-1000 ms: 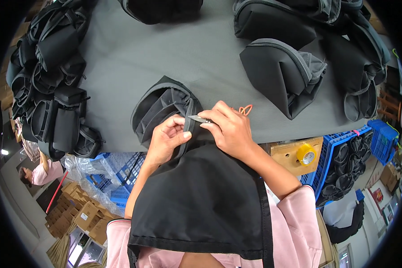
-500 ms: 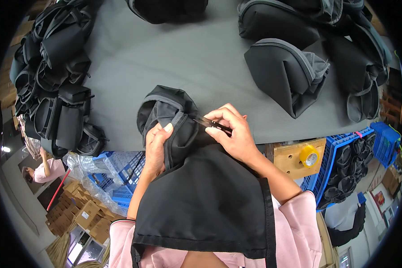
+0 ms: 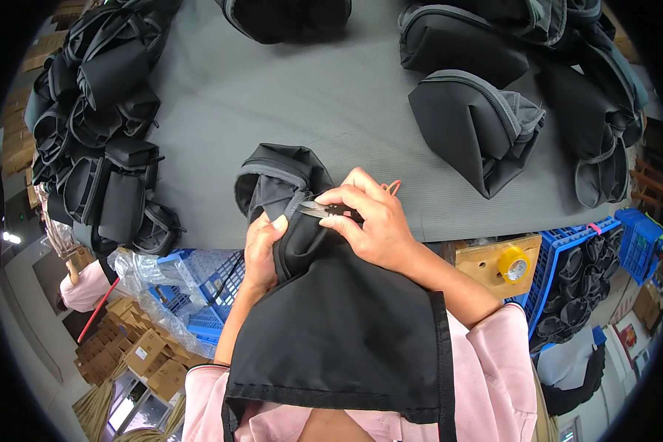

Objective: Trimming excess threads and cleaning small fabric bag components using a pair of scissors in a manufacturing facility.

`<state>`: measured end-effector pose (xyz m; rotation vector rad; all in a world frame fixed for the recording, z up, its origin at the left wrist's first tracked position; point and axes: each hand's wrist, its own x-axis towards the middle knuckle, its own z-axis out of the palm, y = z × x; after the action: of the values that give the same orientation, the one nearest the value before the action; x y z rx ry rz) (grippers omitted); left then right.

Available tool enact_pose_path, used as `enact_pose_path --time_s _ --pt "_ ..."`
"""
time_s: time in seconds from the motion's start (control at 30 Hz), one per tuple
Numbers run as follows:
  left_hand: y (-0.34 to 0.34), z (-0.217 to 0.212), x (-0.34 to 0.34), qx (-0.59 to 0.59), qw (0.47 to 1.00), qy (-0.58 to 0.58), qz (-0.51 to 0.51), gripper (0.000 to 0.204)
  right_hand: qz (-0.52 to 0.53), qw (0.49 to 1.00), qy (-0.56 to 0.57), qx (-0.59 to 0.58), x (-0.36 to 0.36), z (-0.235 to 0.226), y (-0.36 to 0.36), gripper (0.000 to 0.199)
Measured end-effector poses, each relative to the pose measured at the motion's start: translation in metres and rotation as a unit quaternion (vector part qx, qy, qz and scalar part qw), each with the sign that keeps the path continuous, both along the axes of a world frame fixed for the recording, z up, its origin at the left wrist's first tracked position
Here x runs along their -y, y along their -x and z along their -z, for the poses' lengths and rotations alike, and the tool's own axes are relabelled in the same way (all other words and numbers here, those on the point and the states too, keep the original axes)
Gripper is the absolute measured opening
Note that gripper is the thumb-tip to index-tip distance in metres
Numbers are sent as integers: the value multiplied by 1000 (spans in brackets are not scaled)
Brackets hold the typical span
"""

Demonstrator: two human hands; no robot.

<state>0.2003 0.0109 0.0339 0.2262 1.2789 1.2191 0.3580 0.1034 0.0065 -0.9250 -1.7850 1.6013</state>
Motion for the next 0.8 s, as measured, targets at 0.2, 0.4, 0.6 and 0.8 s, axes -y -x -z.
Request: enact_pose_path --time_s 0.2,0.4,0.6,0.8 --pt "-2 3 1 -5 1000 -10 6 27 -1 998 -58 25 1 -5 1 19" --pt "-2 5 3 -14 1000 -15 11 27 18 993 -107 49 2 -7 1 19" --pt "-2 6 4 -13 1000 -21 16 28 3 991 -118 69 -1 -11 0 21" --pt "-4 -1 -15 9 994 -13 -104 25 62 995 -83 -7 -1 -18 8 13"
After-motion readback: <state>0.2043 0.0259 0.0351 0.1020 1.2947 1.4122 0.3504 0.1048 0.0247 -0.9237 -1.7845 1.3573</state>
